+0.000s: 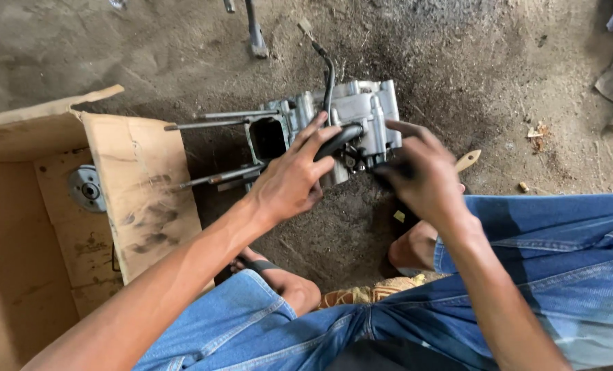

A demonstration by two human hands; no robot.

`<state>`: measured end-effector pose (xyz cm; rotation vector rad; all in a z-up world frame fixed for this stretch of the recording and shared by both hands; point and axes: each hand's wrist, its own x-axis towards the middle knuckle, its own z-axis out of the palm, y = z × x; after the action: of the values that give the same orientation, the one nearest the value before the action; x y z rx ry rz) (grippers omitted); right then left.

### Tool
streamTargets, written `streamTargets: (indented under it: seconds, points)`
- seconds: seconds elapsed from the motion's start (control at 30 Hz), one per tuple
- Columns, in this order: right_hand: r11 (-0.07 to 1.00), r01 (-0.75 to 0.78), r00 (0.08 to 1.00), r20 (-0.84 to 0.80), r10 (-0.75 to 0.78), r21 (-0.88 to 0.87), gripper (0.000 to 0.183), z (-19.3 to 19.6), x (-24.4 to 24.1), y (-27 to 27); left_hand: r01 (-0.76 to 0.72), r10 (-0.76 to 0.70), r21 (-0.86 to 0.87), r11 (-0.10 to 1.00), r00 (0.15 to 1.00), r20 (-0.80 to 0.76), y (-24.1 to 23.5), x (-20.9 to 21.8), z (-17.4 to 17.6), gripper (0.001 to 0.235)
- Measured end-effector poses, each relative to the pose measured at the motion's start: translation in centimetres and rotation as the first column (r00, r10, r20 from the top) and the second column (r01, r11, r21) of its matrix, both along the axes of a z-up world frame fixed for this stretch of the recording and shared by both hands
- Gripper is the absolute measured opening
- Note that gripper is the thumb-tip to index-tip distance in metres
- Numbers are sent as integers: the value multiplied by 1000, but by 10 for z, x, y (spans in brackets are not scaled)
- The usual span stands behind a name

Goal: The person sits on the ground and cleans a disassembled motorcycle engine crankcase. They hold the engine steady with one hand while scrubbing its surfaces with a brush, repositioning the engine and a rubber hose to reach different sides, and continue brushing the crankcase openings and mounting surfaces.

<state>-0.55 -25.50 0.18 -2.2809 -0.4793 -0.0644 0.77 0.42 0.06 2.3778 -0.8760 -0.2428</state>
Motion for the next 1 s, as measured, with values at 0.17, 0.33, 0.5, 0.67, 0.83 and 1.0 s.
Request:
streamTargets:
  seconds: [0.17,0.33,0.5,0.67,0.83,1.0]
  points:
    - [1000,17,1000,-8,-17,-8,23,-15,13,10,-25,26,17,1000,1000,-16,-5,1,-1,30]
    - [997,73,987,-147,-68,32,40,-38,29,-4,-41,47,79,996,996,-76,-4,14,4,25]
    - [887,269,956,-217,-198,376,28,-18,39,9,-9,10,1,1000,999,-38,-1,16,0,26]
    - [928,349,937,-19,-349,132,36,-39,10,32,-12,14,30,999,999,-45,-1,22,7,38]
    - [913,397,918,-25,-397,92,31,-40,-14,29,-26,31,77,997,998,-58,-2,22,4,32]
    - [723,631,774,-298,-559,281,24,-53,-42,24,23,-27,97,995,999,37,0,19,-7,56]
